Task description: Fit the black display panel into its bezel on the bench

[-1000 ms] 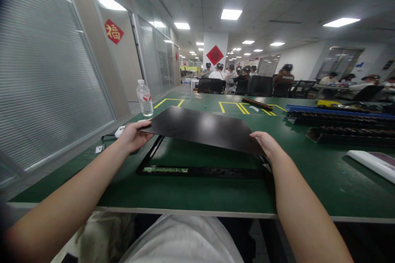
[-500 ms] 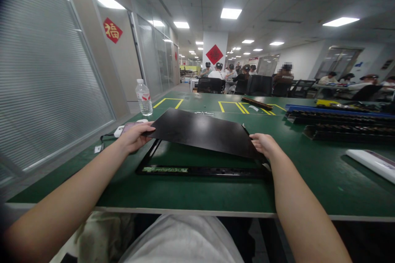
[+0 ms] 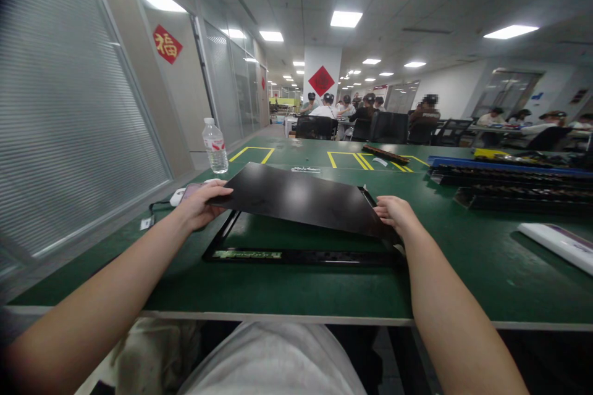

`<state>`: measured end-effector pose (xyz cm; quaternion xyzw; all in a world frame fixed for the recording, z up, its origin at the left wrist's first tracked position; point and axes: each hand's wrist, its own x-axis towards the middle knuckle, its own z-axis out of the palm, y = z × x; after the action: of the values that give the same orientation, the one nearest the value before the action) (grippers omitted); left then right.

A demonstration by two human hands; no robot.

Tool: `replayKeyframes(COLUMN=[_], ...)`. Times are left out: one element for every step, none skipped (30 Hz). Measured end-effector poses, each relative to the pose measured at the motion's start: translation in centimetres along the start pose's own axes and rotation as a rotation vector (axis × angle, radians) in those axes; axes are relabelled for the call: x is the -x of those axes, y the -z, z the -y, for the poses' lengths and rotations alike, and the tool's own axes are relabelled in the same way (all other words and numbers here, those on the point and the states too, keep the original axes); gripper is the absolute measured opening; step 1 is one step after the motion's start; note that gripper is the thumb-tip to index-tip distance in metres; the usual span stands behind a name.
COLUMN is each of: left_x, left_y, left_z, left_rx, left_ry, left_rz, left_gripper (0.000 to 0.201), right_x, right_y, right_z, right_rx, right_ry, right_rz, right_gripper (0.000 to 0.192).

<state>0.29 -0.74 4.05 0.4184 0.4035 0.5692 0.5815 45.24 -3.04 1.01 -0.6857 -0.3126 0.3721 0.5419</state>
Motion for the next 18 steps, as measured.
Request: replayKeyframes(left_x=[0.00,-0.01,-0.02,-0.03,-0.03,-0.03,-0.02,0.01,0.05,0.10,0.15,0.20,0.25,0.29,0.32,0.34,0.36,0.37], left_y=[0.00,0.02,0.05,0.09,0.13,0.17,0.20,0.22,0.21,0.19,0.14,0.09,0.04,-0.02,-0.07,-0.12,-0.16,-0.19], left_z=[0.02,0.06,0.09,0.14,0.18,0.21,0.23,0.24,0.25,0.25,0.24,0.24,0.23,0.23,0.23,0.22,0.22,0.21], left_rx=[-0.008,-0.020,-0.030,-0.041,-0.052,-0.065,-0.077,-0.088,-0.096,-0.104,-0.110,-0.115,-0.120,-0.122,-0.123,-0.123,-0.122,-0.122], left_ry=[0.010,0.019,0.024,0.025,0.025,0.024,0.021,0.018,0.016,0.016,0.018,0.021,0.026,0.032,0.038,0.042,0.045,0.046], left_rz=[0.001,0.002,0.003,0.005,0.005,0.006,0.007,0.009,0.012,0.016,0.021,0.025,0.028,0.030,0.032,0.033,0.032,0.030], left_gripper=[0.027,0.029,0.032,0.035,0.037,0.039,0.041,0.042,0.043,0.043,0.043,0.043,0.043,0.042,0.042,0.041,0.042,0.042], right_x=[-0.02,-0.03,0.00,0.04,0.11,0.18,0.26,0.33,0.39,0.43,0.45,0.43,0.39,0.31,0.20,0.08,-0.05,-0.17], right_y=[0.05,0.08,0.09,0.08,0.04,0.00,-0.05,-0.10,-0.14,-0.15,-0.15,-0.13,-0.09,-0.05,0.01,0.06,0.10,0.14], right_z=[0.01,0.03,0.04,0.05,0.05,0.05,0.03,0.01,-0.02,-0.05,-0.09,-0.14,-0.20,-0.27,-0.34,-0.43,-0.51,-0.58], right_rx=[0.010,0.026,0.046,0.067,0.087,0.105,0.120,0.134,0.148,0.161,0.175,0.191,0.208,0.223,0.236,0.245,0.250,0.255], right_ry=[0.012,0.023,0.032,0.041,0.051,0.062,0.074,0.085,0.095,0.103,0.109,0.111,0.111,0.108,0.107,0.108,0.113,0.120], right_rz=[-0.016,-0.034,-0.050,-0.063,-0.073,-0.083,-0.091,-0.097,-0.100,-0.101,-0.101,-0.104,-0.109,-0.115,-0.120,-0.122,-0.121,-0.117], right_gripper=[0.021,0.021,0.020,0.019,0.018,0.017,0.016,0.014,0.013,0.012,0.011,0.010,0.010,0.010,0.009,0.009,0.009,0.010])
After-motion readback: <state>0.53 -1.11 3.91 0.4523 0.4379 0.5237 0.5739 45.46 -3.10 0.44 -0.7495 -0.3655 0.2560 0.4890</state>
